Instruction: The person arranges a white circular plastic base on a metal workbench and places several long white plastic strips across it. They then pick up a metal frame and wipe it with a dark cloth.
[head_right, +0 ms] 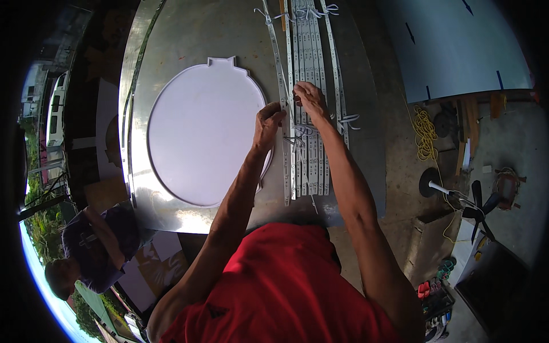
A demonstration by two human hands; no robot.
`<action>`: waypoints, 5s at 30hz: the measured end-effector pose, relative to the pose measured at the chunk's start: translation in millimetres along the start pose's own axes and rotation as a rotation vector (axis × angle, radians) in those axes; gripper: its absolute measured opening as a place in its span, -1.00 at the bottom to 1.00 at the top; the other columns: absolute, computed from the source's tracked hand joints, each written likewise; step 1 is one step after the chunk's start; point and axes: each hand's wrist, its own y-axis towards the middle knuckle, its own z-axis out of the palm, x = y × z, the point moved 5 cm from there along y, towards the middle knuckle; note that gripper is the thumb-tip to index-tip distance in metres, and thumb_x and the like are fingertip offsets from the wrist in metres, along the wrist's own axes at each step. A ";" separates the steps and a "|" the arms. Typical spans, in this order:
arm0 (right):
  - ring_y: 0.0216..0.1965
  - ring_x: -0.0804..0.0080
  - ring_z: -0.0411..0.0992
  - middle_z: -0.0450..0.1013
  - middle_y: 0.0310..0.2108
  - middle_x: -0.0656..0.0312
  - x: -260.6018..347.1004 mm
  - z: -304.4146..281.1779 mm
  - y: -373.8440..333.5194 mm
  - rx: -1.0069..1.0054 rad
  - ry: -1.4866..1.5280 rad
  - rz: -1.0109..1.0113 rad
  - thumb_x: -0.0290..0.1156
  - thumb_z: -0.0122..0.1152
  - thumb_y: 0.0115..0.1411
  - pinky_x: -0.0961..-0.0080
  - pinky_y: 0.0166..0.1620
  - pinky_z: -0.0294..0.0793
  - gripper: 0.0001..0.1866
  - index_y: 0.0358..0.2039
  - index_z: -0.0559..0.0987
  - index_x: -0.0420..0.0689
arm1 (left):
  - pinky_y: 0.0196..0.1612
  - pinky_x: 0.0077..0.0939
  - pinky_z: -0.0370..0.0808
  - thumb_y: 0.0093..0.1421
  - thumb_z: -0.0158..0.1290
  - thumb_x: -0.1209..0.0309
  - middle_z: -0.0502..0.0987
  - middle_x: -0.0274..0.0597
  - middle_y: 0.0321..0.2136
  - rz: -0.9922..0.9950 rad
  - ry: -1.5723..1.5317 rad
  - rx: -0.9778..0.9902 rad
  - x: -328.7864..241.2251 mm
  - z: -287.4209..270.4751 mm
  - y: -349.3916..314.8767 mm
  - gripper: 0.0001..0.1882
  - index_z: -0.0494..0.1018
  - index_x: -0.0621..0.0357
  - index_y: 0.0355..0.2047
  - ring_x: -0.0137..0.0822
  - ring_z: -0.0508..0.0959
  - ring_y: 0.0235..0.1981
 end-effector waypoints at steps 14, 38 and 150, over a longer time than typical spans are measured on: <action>-0.62 0.58 0.42 0.47 -0.56 0.32 21.3 29.9 65.3 0.035 0.225 0.049 -0.39 0.33 0.13 0.63 -0.54 0.40 -0.86 -0.37 0.57 -0.16 | -0.63 -0.61 0.36 0.22 0.14 0.32 0.51 -0.30 -0.58 -0.075 0.046 -0.134 2.6 -9.5 17.3 -0.71 0.56 0.38 -0.28 -0.54 0.42 -0.68; -0.77 0.49 0.40 0.46 -0.61 0.22 27.2 33.4 66.3 -0.227 -0.215 -0.044 -0.28 0.22 0.23 0.55 -0.74 0.36 -0.70 -0.12 0.49 -0.20 | -0.62 -0.52 0.45 0.14 0.18 0.34 0.56 -0.18 -0.68 -0.102 0.307 -0.047 20.1 -8.4 27.6 -0.74 0.59 0.38 -0.44 -0.45 0.52 -0.71; -0.15 0.33 0.47 0.51 -0.22 0.18 -141.9 -52.7 -152.2 -0.312 0.117 0.172 -0.47 0.36 -0.05 0.39 -0.06 0.44 -0.52 -0.05 0.50 -0.15 | -0.35 -0.51 0.46 0.12 0.19 0.25 0.57 -0.20 -0.43 -0.277 0.068 -0.030 70.9 20.9 -57.6 -0.64 0.53 0.32 -0.23 -0.38 0.54 -0.44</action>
